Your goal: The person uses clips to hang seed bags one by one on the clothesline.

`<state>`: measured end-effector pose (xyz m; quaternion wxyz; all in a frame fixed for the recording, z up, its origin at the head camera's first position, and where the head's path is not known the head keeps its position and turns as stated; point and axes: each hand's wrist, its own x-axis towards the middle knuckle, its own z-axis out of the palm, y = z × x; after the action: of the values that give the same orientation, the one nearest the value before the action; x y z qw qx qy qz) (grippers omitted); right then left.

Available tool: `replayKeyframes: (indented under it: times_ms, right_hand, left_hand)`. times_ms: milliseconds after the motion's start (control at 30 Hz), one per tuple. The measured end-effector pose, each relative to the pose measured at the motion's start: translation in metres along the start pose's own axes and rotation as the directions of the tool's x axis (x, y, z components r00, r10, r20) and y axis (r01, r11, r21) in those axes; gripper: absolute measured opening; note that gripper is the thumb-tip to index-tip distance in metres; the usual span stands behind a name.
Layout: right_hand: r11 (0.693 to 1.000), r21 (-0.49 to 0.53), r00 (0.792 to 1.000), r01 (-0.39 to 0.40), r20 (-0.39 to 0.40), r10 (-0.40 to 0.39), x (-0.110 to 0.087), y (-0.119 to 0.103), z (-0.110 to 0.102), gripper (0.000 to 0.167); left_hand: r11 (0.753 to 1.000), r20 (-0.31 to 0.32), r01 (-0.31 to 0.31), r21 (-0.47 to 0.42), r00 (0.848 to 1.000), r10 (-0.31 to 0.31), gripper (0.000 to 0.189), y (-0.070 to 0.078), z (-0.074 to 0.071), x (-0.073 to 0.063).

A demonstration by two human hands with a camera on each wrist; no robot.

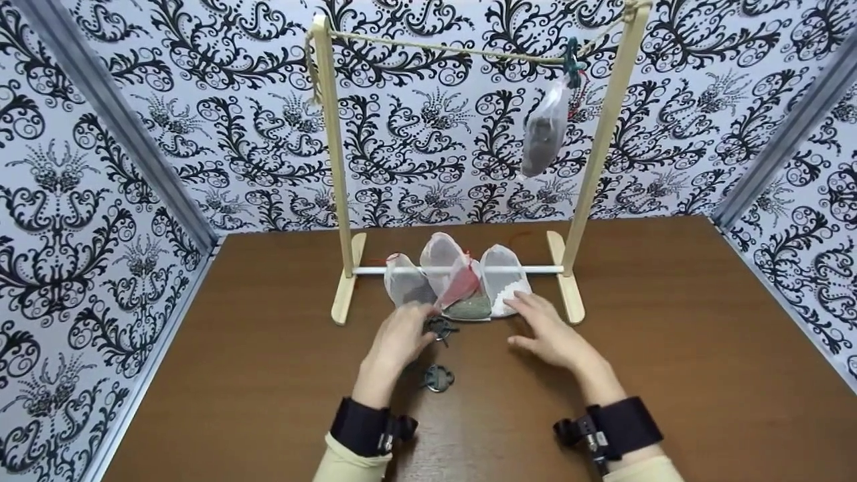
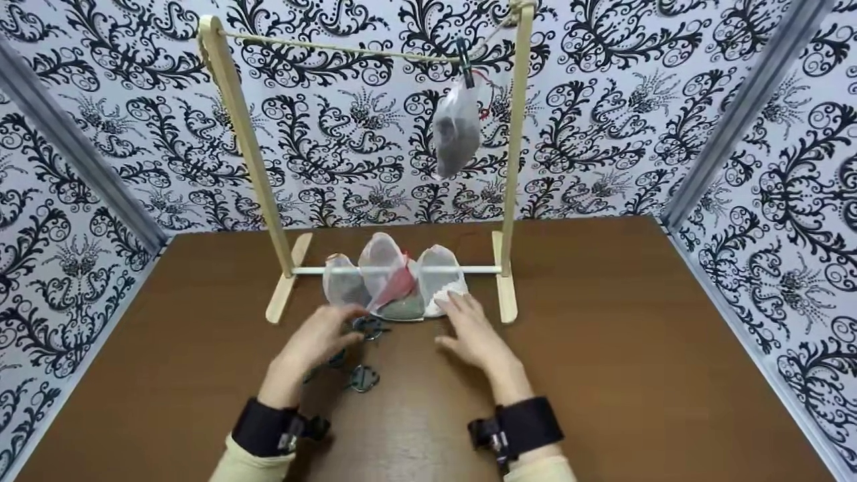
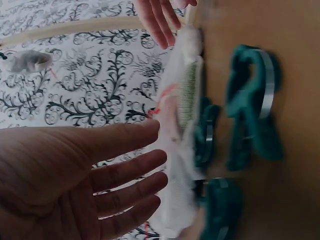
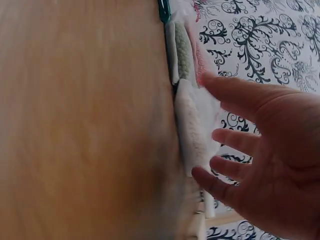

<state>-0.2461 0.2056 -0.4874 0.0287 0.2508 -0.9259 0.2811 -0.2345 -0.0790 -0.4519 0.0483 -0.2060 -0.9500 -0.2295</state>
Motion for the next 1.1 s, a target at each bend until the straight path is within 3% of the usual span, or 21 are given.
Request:
replayKeyframes:
  times_ms: [167, 300, 500, 700, 900, 1000, 1100]
  right_hand:
    - [0.995, -0.092, 1.0, -0.026, -0.013, 0.025, -0.008, -0.006, 0.007, 0.059]
    - [0.982, -0.18, 0.997, -0.047, -0.061, 0.036, -0.013, -0.013, 0.005, 0.049]
    - [0.978, -0.208, 0.999, -0.028, -0.036, 0.021, -0.019, -0.021, -0.003, 0.035]
    - [0.986, -0.167, 0.998, 0.029, 0.054, -0.021, -0.017, -0.03, -0.003, 0.028]
    - [0.997, -0.054, 0.988, 0.049, 0.148, -0.041, -0.012, -0.041, 0.004, 0.031]
    - [0.998, -0.001, 0.989, 0.057, 0.138, -0.056, -0.01, -0.044, 0.005, 0.032]
    - [0.998, 0.046, 0.995, 0.05, 0.081, -0.054, -0.008, -0.044, 0.004, 0.034]
  left_hand:
    - [0.998, 0.029, 0.002, 0.062, 1.0, -0.004, 0.024, -0.005, 0.014, -0.002]
    - [0.995, 0.013, -0.005, 0.1, 1.0, 0.004, 0.014, -0.007, 0.021, -0.002]
    - [0.991, 0.001, -0.008, 0.132, 1.0, 0.008, 0.01, -0.01, 0.023, 0.0]
    - [0.997, 0.032, -0.038, 0.068, 0.999, 0.036, 0.006, -0.016, 0.021, 0.003]
    - [0.995, -0.025, -0.099, -0.024, 0.995, 0.099, 0.006, -0.014, 0.022, 0.005]
    - [0.99, -0.065, -0.13, -0.057, 0.99, 0.126, 0.007, -0.01, 0.022, 0.007]
    - [0.984, -0.086, -0.158, -0.08, 0.985, 0.151, 0.009, -0.005, 0.022, 0.008]
